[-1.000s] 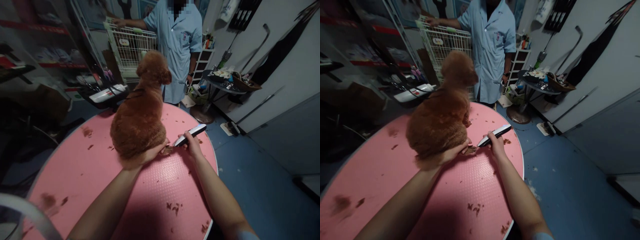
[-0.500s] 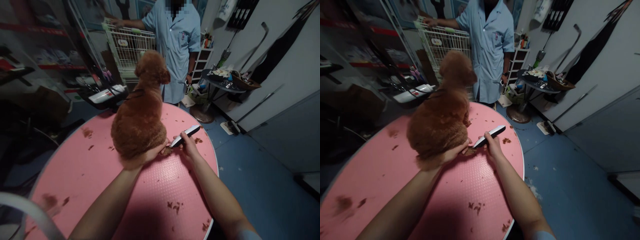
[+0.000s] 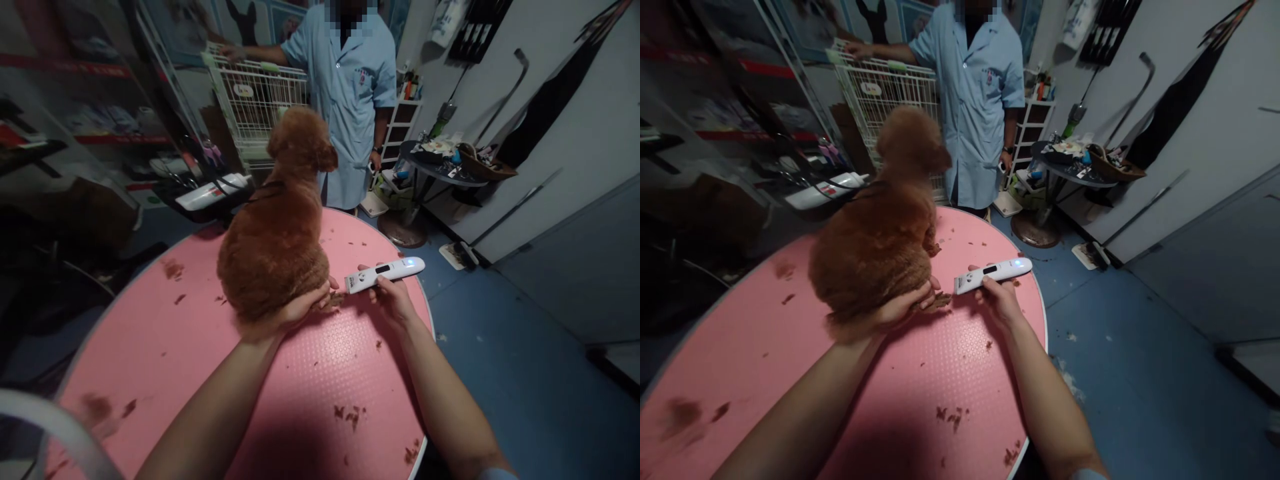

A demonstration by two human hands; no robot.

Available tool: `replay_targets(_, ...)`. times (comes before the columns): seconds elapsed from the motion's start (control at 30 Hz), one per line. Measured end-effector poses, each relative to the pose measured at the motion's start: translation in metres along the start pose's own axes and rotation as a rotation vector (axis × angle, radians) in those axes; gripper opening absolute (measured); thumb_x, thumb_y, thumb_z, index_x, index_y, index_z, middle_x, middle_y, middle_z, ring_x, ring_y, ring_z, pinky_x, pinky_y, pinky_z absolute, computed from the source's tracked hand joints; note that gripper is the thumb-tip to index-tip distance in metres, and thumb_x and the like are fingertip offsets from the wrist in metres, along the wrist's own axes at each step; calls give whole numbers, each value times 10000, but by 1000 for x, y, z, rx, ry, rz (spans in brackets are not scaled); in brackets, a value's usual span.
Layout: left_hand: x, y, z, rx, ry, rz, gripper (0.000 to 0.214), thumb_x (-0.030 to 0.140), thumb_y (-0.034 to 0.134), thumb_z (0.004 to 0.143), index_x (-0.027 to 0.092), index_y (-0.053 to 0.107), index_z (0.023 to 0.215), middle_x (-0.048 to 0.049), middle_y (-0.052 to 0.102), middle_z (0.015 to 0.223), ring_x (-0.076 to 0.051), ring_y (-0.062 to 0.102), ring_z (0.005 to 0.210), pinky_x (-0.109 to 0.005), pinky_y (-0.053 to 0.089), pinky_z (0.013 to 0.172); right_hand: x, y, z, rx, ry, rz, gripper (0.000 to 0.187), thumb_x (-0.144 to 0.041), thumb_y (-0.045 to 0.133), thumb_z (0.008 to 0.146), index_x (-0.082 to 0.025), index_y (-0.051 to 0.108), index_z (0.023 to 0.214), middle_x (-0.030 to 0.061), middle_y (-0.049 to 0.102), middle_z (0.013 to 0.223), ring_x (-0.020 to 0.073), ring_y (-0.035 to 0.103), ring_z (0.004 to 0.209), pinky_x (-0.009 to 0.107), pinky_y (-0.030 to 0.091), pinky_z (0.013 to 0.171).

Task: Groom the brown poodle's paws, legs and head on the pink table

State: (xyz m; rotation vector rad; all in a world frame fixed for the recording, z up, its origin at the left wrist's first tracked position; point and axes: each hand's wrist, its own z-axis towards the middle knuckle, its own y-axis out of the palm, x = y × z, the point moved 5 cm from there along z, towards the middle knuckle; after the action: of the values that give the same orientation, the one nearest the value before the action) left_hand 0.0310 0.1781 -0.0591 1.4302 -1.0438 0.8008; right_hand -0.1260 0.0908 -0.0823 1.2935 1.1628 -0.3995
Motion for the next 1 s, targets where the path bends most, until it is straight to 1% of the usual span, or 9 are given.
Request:
replay_targets(0.07,0,0,0,-19,9,-12,251,407,651,787,178,590,707,40,429,531,-101,448,535,-261,465,614,-1,-6,-4,-53,34,19,461,-304,836,589,-207,563,949,97,733,1042,76,527,469,206,419,409)
replay_targets(0.17,-2,-3,0,21,5,-39,266,414,680,764,165,595,725,44,426,522,-105,482,558,-266,488,658,-1,-11,-11,-94,32,13,498,-311,852,573,-232,557,967,61,752,947,69,482,443,193,373,392)
replay_targets(0.23,-4,-4,1,51,-11,-73,266,407,697,756,163,593,741,45,424,521,-114,510,585,-266,491,670,-2,-11,-16,-103,6,-20,484,-294,851,576,-233,559,958,54,754,944,81,515,469,194,382,407)
replay_targets(0.33,-4,1,1,36,-28,-126,302,431,710,754,165,569,731,55,388,499,-121,517,582,-264,486,646,-7,-8,-22,-101,-76,-49,494,-249,856,556,-243,565,955,38,744,995,157,664,698,254,514,581)
replay_targets(0.4,-1,6,1,11,5,-141,338,458,715,750,162,556,712,66,358,479,-105,484,540,-251,475,627,-11,-6,-25,-82,-132,-75,511,-242,853,558,-256,553,972,30,742,988,206,693,824,331,553,704)
replay_targets(0.47,4,10,1,-4,62,-136,349,468,712,752,158,558,709,78,333,460,-80,421,482,-231,456,603,-12,-5,-27,-52,-163,-108,505,-261,844,579,-258,536,979,37,744,966,227,701,830,390,562,752)
replay_targets(0.7,2,1,1,50,89,-16,308,447,653,804,161,569,724,76,357,461,-65,315,446,-214,394,565,-11,1,-29,-36,-208,-174,501,-301,831,614,-258,495,983,54,737,1005,243,707,884,435,562,824)
replay_targets(0.9,-5,-5,5,30,47,58,307,457,611,825,173,565,715,59,381,498,-86,383,503,-227,407,604,-10,1,-26,-66,-208,-198,493,-300,819,629,-255,496,998,46,742,986,229,703,859,406,562,800)
replay_targets(1.0,-3,-5,4,29,51,73,287,451,606,828,177,577,746,60,375,495,-88,388,499,-214,379,559,-8,0,-21,-61,-200,-168,475,-288,822,624,-245,509,979,42,745,969,213,699,831,369,559,769)
